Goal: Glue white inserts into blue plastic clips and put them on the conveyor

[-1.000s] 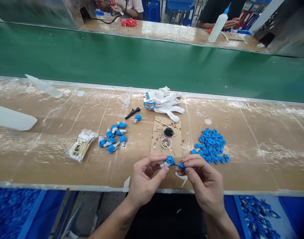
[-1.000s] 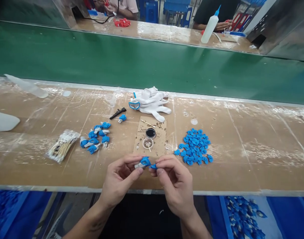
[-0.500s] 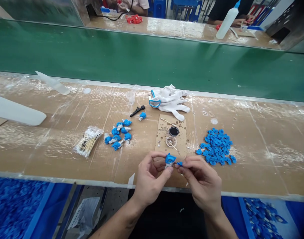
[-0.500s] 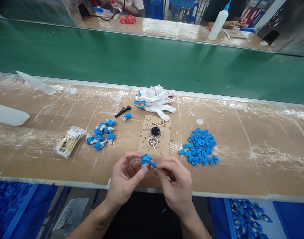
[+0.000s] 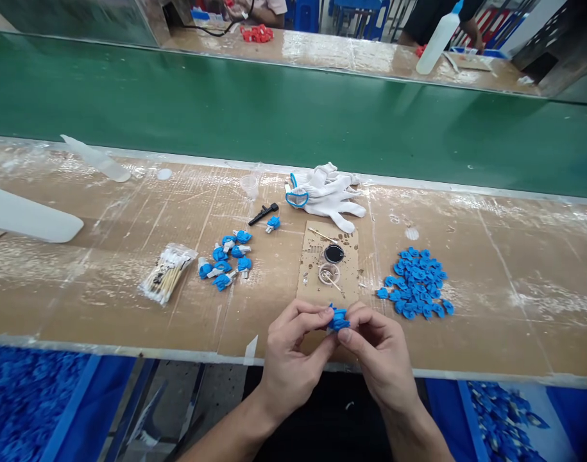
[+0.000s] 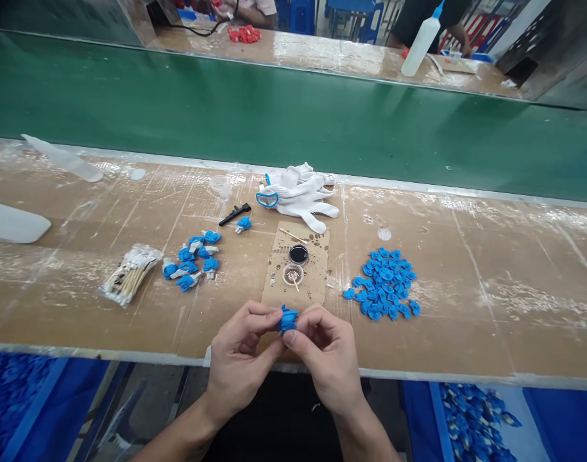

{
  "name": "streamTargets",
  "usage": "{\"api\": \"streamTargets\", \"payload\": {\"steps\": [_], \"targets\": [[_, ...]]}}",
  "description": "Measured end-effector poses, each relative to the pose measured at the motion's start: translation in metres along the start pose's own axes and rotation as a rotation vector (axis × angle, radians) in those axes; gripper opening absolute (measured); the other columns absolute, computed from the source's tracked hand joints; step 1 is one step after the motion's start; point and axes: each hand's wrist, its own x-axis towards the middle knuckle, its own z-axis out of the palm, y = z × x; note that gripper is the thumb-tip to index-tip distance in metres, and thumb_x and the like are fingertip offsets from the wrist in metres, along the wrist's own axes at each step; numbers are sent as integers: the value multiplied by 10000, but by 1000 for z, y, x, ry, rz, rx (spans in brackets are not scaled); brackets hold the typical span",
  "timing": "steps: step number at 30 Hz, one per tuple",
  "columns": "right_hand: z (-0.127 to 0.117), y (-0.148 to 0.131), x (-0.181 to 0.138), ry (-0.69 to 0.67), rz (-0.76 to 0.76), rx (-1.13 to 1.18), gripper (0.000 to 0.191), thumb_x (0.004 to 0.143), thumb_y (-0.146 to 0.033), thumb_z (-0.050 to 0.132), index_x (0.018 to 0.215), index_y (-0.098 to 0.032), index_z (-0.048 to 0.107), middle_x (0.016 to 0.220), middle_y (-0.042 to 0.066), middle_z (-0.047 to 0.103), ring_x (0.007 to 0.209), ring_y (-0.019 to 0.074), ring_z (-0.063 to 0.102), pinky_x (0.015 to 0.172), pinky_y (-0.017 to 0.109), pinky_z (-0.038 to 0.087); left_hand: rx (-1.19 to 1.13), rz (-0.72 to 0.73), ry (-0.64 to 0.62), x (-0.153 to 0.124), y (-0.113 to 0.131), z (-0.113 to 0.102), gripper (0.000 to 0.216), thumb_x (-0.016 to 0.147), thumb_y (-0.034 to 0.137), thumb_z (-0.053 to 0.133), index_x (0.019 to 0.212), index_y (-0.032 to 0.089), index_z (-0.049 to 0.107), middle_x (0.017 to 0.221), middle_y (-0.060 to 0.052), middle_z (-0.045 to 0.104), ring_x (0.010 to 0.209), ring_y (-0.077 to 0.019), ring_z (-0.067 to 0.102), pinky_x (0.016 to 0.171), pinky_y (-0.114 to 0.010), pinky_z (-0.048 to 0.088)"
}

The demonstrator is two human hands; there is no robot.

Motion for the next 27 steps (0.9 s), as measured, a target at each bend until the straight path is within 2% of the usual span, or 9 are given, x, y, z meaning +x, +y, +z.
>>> {"api": "streamTargets", "payload": {"steps": [4, 9, 11, 12, 15, 19, 22, 25, 27], "targets": [[-13, -6, 4, -120, 92, 7, 320, 844, -418, 857, 722, -185, 676, 695, -8, 540, 612, 116, 462, 521, 227, 393, 97, 57, -70, 3, 7, -6, 395, 825, 44, 797, 1139, 283, 824, 1007, -60, 764, 914, -183, 775, 823, -271, 663], [-14, -10, 7, -112, 94, -14, 334, 826, -362, 881, 699, -190, 625, 669, -28, 528, 591, 100, 456, 506, 194, 394, 202, 111, -138, 8, 16, -9, 389, 836, 23, 768, 1149, 249, 821, 974, -57, 774, 876, -153, 772, 814, -221, 649], [-12, -9, 7, -71, 71, 35, 257, 791, -315, 913, 830, -222, 676, 745, -31, 572, 627, 98, 507, 526, 170, 442, 228, 124, -149, 9, 17, -10, 381, 839, 24, 764, 1150, 238, 817, 967, -57, 775, 863, -150, 770, 808, -217, 648], [-11, -9, 8, -67, 63, 56, 274, 785, -309, 919, 959, -256, 714, 836, -15, 628, 684, 110, 567, 559, 174, 489, 236, 132, -155, 9, 18, -10, 380, 842, 23, 759, 1153, 234, 814, 966, -57, 774, 860, -150, 769, 804, -217, 649], [-11, -8, 6, -146, 52, 55, 445, 854, -363, 862, 1272, -324, 718, 1153, 67, 718, 913, 186, 704, 707, 258, 613, 268, 172, -172, 10, 20, -11, 400, 846, 2, 743, 1176, 222, 793, 955, -54, 775, 844, -143, 768, 788, -200, 646], [-13, -10, 4, -233, -4, 2, 314, 926, -359, 787, 1234, -301, 782, 1190, 99, 746, 960, 215, 748, 807, 304, 645, 314, 243, -166, 10, 25, -14, 381, 826, -27, 755, 1117, 219, 763, 943, -49, 790, 870, -156, 790, 822, -205, 651], [-12, -14, 2, -225, -96, 29, 302, 917, -330, 797, 1218, -315, 796, 1180, 99, 755, 1072, 235, 749, 904, 318, 642, 292, 304, -206, 8, 30, -17, 429, 822, -35, 752, 1145, 246, 769, 1077, -97, 797, 954, -204, 805, 842, -260, 671], [-8, -15, 0, -192, -180, 40, 286, 917, -301, 798, 1202, -315, 803, 1167, 98, 753, 1084, 216, 748, 912, 285, 638, 172, 275, -246, 6, 30, -19, 452, 824, 51, 804, 1214, 279, 773, 1205, -127, 781, 1004, -252, 801, 846, -340, 690], [-6, -15, -1, -173, -216, 31, 288, 912, -280, 803, 1197, -318, 804, 1149, 99, 747, 1058, 210, 749, 878, 276, 646, 108, 221, -219, 6, 28, -19, 398, 837, 71, 817, 1164, 298, 796, 1165, -100, 800, 989, -242, 805, 837, -335, 692]]}}
